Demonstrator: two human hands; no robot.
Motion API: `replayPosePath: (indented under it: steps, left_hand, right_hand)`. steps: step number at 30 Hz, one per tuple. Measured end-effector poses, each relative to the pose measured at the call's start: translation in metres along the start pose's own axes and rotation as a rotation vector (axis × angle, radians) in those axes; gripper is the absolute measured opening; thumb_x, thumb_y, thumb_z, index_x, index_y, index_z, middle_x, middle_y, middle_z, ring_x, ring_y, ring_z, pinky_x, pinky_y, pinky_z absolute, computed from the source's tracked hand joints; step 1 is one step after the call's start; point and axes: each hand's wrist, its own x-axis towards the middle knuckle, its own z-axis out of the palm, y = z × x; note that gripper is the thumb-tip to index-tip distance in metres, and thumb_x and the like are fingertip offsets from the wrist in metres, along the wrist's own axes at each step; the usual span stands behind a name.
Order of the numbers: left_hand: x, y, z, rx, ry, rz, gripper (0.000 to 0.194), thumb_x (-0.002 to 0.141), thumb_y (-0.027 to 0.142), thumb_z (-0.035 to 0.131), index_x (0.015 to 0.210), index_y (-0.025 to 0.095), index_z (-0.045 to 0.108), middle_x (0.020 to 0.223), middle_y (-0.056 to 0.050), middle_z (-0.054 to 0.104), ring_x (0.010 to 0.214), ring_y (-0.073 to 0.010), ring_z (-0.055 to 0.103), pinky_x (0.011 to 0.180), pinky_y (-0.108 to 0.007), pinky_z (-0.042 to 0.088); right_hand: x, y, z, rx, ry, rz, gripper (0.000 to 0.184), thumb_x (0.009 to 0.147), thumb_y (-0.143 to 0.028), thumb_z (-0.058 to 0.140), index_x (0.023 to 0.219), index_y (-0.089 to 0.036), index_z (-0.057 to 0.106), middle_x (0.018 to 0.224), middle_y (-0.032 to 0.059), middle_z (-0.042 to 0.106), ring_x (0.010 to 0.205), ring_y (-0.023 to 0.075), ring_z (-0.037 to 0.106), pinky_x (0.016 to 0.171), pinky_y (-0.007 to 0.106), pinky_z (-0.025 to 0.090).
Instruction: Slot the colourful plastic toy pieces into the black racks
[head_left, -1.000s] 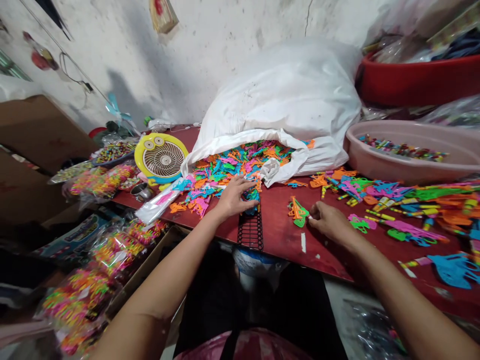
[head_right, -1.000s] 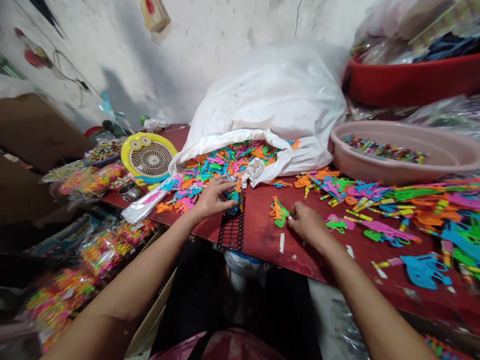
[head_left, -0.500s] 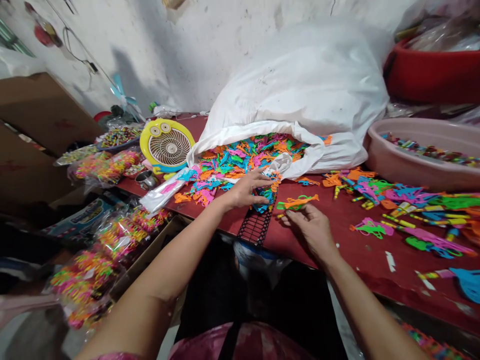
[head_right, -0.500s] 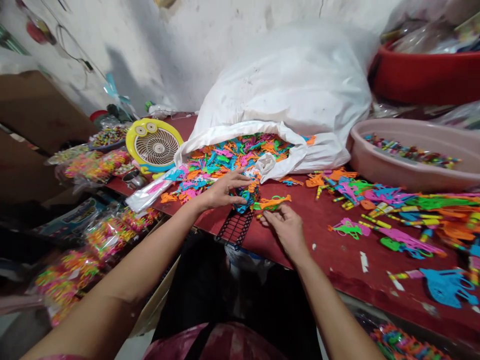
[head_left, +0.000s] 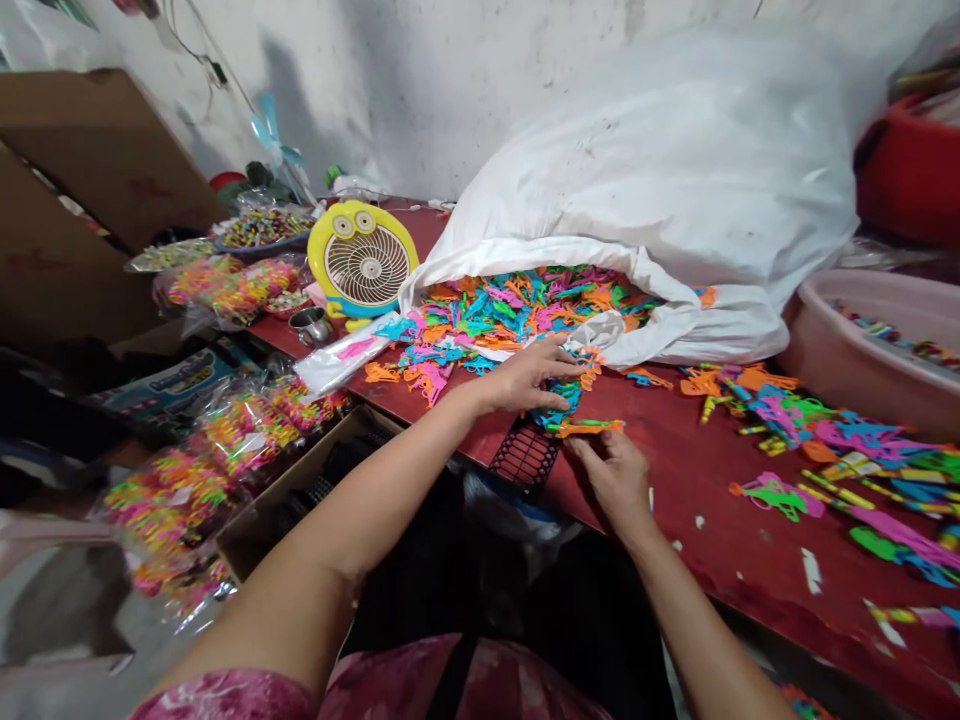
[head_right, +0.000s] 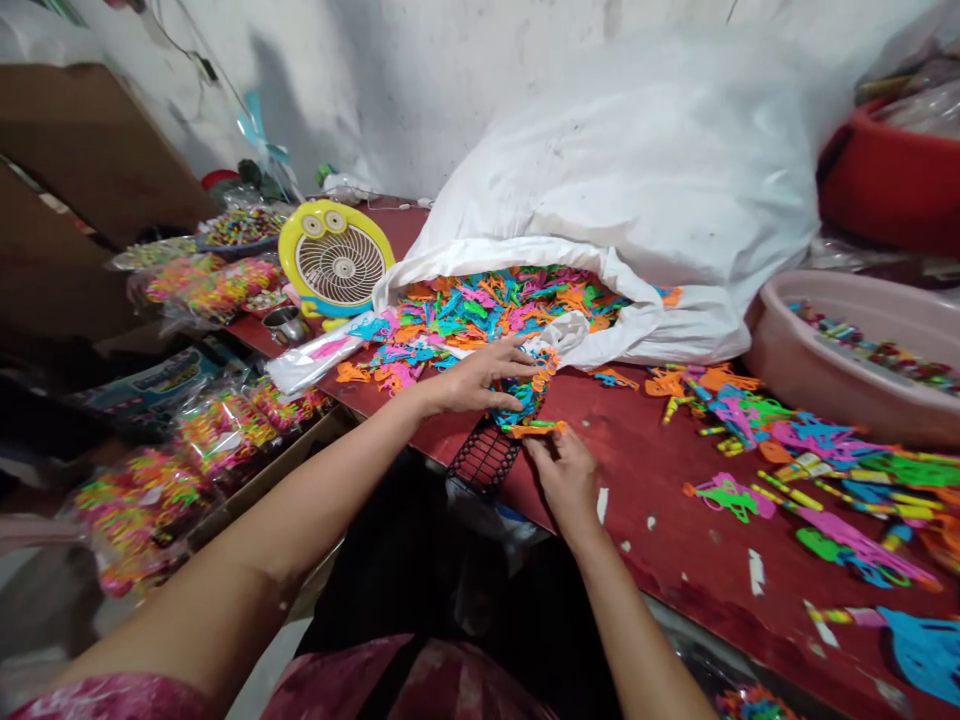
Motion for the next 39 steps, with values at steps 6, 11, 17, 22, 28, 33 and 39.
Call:
replayPosePath:
  steps: [6,11,17,22,28,33,39]
  left_hand:
    - [0.000,0.004,-0.004,-0.016,-0.009,0.010,0.052,0.079,0.029,0.078,0.129,0.029,0.064,0.137,-0.009,0.060,0.140,-0.0292,0.041,0.119,-0.051,0.029]
    - [0.000,0.005,-0.006,-0.037,-0.004,0.056,0.052,0.080,0.029,0.077,0.130,0.030,0.064,0.135,-0.007,0.062,0.143,-0.0297,0.039,0.121,-0.052,0.026]
    - [0.000,-0.003,-0.001,-0.049,0.050,0.109,0.049,0.079,0.029,0.078,0.126,0.026,0.067,0.131,-0.010,0.064,0.140,-0.0298,0.043,0.120,-0.051,0.028]
    - [-0.001,-0.003,0.002,-0.049,0.116,0.116,0.046,0.077,0.031,0.079,0.123,0.025,0.070,0.127,-0.009,0.067,0.141,-0.0307,0.042,0.119,-0.048,0.031]
    - [-0.006,0.009,0.003,-0.020,0.129,0.075,0.068,0.066,0.047,0.086,0.125,0.019,0.067,0.129,-0.015,0.064,0.140,-0.0356,0.042,0.117,-0.050,0.034]
    - [-0.009,0.012,0.004,0.032,0.100,0.109,0.075,0.064,0.049,0.086,0.129,0.020,0.061,0.130,-0.015,0.062,0.141,-0.0374,0.039,0.117,-0.052,0.033]
    - [-0.011,0.016,0.001,0.023,0.091,0.045,0.060,0.070,0.044,0.082,0.119,0.020,0.056,0.129,-0.016,0.058,0.141,-0.0359,0.037,0.110,-0.049,0.042]
  right_hand:
    - [0.002,-0.014,-0.003,-0.213,-0.003,-0.162,0.028,0.092,-0.044,0.050,0.086,-0.021,0.064,0.081,0.0050,0.065,0.075,0.0198,0.059,0.073,0.033,0.046]
    - [0.001,-0.013,-0.006,-0.300,-0.037,-0.198,0.028,0.094,-0.042,0.047,0.081,-0.022,0.059,0.076,0.0045,0.061,0.072,0.0199,0.058,0.071,0.032,0.044]
    - [0.009,-0.020,-0.006,-0.278,-0.183,-0.278,0.021,0.095,-0.036,0.045,0.086,-0.022,0.058,0.084,0.0054,0.061,0.077,0.0196,0.057,0.072,0.031,0.043]
    - [0.008,-0.024,0.005,-0.316,-0.059,-0.200,0.021,0.094,-0.039,0.047,0.082,-0.022,0.054,0.081,0.0057,0.060,0.075,0.0210,0.055,0.070,0.032,0.042]
    - [0.003,-0.020,0.012,-0.443,-0.010,-0.154,0.022,0.095,-0.035,0.042,0.082,-0.023,0.055,0.078,0.0085,0.063,0.069,0.0223,0.057,0.063,0.032,0.038]
    - [0.004,-0.035,0.013,-0.826,-0.099,-0.065,0.028,0.098,-0.034,0.040,0.090,-0.018,0.062,0.086,0.0138,0.069,0.065,0.0229,0.060,0.056,0.031,0.028]
    - [0.006,-0.045,0.016,-0.867,-0.229,0.026,0.029,0.100,-0.033,0.041,0.100,-0.017,0.066,0.088,0.0113,0.073,0.072,0.0224,0.066,0.057,0.030,0.025]
